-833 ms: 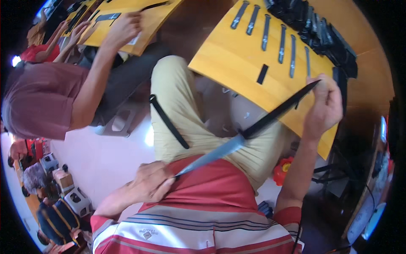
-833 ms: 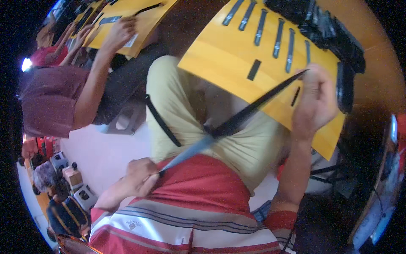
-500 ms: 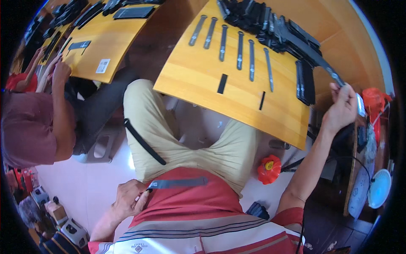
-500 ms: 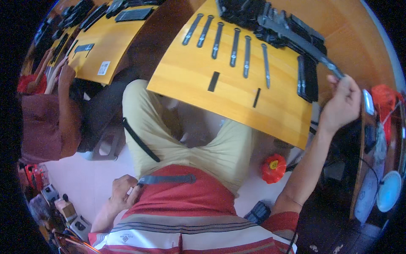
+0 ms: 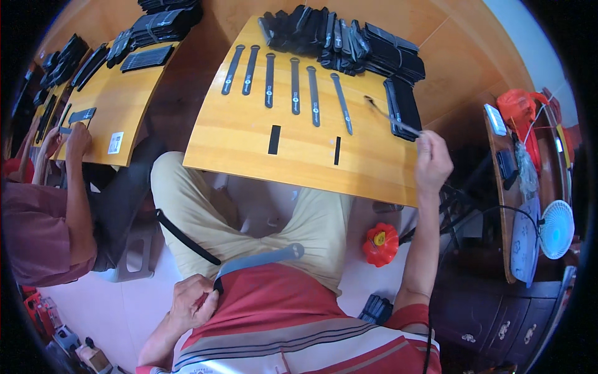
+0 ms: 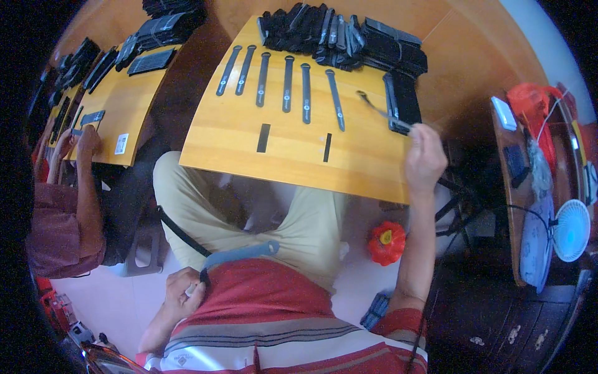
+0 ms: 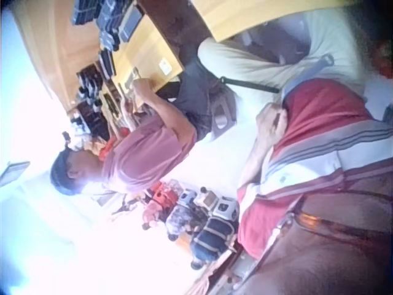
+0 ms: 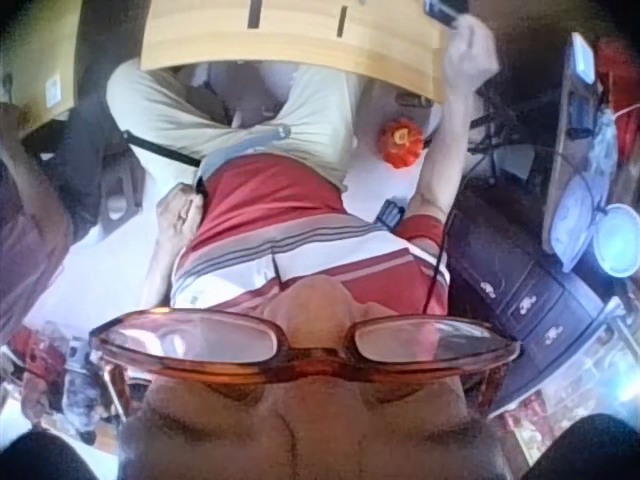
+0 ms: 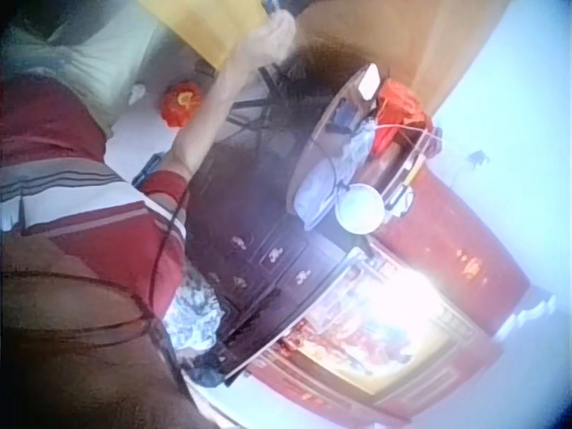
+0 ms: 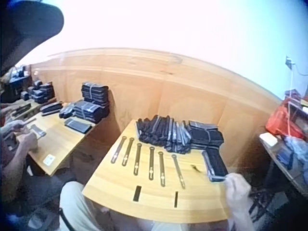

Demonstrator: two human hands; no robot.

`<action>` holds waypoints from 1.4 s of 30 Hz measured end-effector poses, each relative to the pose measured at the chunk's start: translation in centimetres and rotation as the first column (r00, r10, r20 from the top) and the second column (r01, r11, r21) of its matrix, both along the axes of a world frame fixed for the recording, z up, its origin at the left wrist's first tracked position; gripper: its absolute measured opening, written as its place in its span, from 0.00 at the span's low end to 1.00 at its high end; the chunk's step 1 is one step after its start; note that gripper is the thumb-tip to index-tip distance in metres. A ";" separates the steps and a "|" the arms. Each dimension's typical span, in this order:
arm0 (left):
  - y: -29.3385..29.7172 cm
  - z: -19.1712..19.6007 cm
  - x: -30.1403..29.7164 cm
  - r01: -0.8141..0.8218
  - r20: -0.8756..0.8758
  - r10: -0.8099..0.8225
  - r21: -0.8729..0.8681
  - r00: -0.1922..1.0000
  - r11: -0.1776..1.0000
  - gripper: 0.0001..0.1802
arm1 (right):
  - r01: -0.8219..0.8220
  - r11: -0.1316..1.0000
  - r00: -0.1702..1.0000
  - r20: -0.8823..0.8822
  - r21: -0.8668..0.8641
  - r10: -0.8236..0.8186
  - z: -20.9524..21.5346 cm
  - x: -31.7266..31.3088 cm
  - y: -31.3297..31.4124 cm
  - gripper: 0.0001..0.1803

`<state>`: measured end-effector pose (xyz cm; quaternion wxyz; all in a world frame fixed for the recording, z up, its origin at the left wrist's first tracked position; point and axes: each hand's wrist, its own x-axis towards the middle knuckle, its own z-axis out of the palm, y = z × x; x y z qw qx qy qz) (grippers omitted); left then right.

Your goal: Manually assembling and inspecting black watch straps by inserting metal pins and buckles.

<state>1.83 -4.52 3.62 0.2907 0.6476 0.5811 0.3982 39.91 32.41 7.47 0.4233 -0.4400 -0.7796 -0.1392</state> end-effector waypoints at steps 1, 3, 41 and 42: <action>0.3 0.0 0.1 0.000 0.017 0.000 -0.006 1.000 1.000 0.06 | 0.007 1.000 1.000 0.001 0.003 -0.007 -1.2 0.2 0.2 0.06; 0.6 -0.1 0.1 0.020 0.024 -0.020 -0.010 1.000 1.000 0.06 | -0.102 0.995 0.986 0.133 -0.010 0.102 -4.3 0.4 0.6 0.06; 6.2 -2.2 3.8 -0.067 0.263 0.136 -0.255 0.955 0.965 0.04 | -0.783 0.179 0.618 -0.708 -0.596 0.343 -7.4 -23.5 -15.3 0.13; 6.2 -2.3 3.7 -0.058 0.278 0.132 -0.258 0.952 0.964 0.04 | -0.762 0.185 0.640 -0.679 -0.620 0.360 -7.8 -24.4 -14.4 0.13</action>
